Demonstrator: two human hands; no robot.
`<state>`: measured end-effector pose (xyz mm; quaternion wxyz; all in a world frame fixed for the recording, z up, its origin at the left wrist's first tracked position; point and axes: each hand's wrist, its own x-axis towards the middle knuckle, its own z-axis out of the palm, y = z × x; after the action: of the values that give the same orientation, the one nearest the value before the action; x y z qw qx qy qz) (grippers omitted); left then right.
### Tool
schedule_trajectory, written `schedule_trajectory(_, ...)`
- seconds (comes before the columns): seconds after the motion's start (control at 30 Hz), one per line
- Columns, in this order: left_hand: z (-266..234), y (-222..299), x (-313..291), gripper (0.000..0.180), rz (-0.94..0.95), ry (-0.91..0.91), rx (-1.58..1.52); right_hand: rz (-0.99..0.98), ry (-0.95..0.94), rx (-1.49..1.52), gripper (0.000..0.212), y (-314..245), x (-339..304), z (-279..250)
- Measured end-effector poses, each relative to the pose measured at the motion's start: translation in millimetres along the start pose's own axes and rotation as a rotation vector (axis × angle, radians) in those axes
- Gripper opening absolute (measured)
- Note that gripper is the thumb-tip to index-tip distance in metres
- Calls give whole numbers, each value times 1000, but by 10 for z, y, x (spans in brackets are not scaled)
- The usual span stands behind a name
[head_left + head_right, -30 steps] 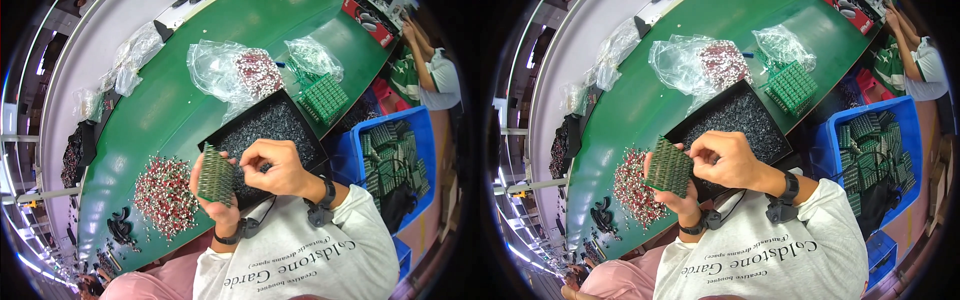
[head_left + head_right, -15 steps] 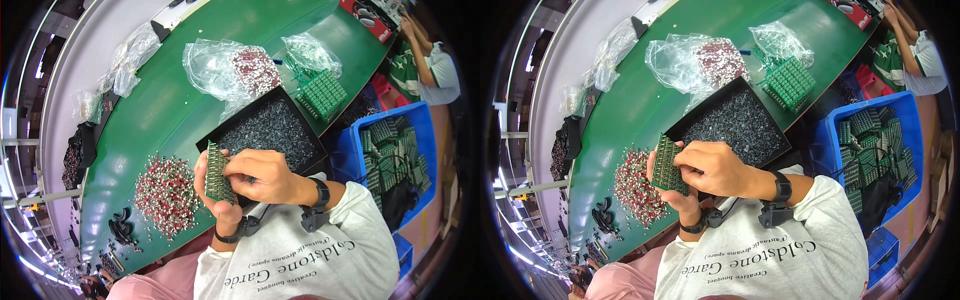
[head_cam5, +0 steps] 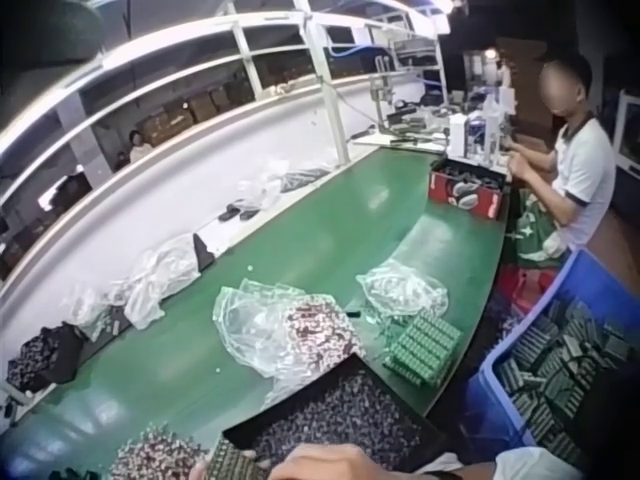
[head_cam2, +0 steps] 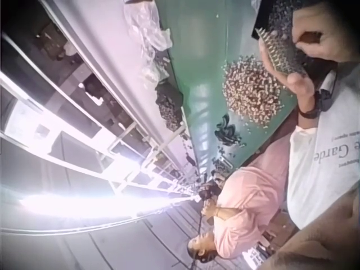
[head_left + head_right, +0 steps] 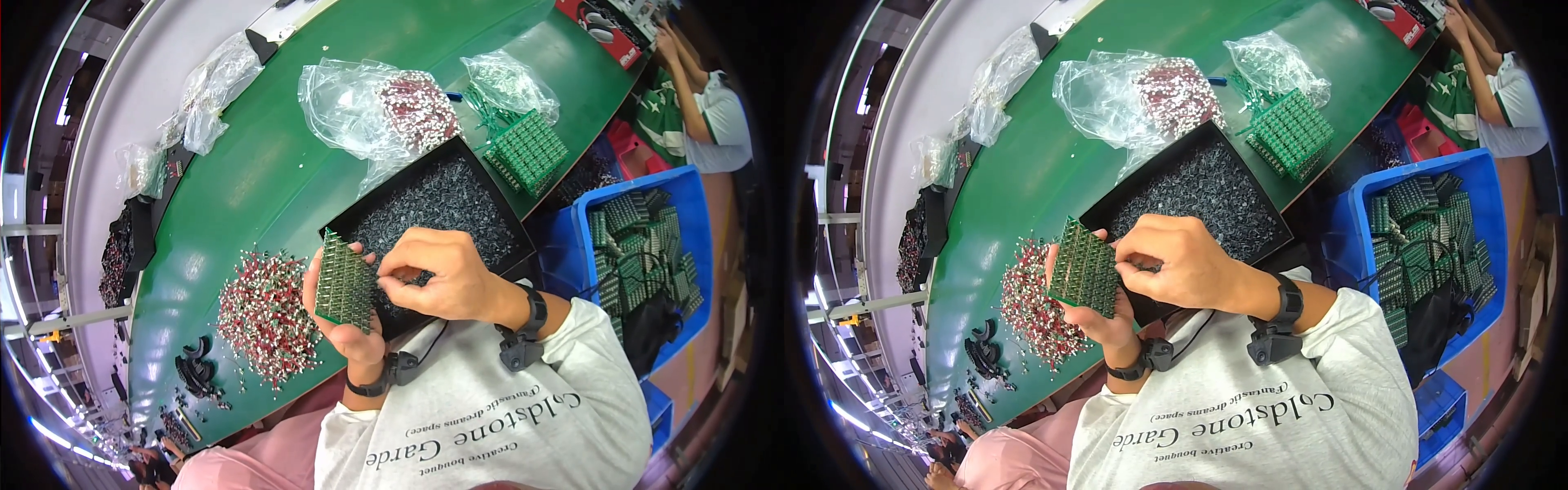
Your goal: Manually inserting small electronic components into a green printed circuit board at a factory assembly line.
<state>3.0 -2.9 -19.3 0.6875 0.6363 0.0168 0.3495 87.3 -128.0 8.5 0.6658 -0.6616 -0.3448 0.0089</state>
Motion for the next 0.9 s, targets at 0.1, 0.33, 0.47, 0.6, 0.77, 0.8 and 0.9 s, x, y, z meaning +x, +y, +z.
schedule_trajectory(0.1, -1, 16, 9, 92, -4, -24, 10, -68, -10, -22, 14, -32, 7, 66)
schedule_trajectory(0.33, -2, -8, -19, 88, 27, -100, 41, -72, -10, 26, 17, -31, -3, 152)
schedule_trajectory(0.47, 2, -31, -56, 88, 12, -60, 34, -23, -6, 76, 15, -21, -11, 123)
schedule_trajectory(0.6, -28, -3, 7, 90, -10, -13, 7, 56, 6, 33, 14, -27, -19, 18)
schedule_trajectory(0.77, -2, -15, -6, 89, -11, -60, 16, -25, -12, 68, 15, -80, 5, 66)
schedule_trajectory(0.8, 14, -17, -12, 88, -4, -73, 19, -54, -15, 78, 15, -87, 4, 84)
schedule_trajectory(0.9, 49, -2, -35, 88, -45, -61, 5, -26, -38, 100, 15, -94, -16, 150)
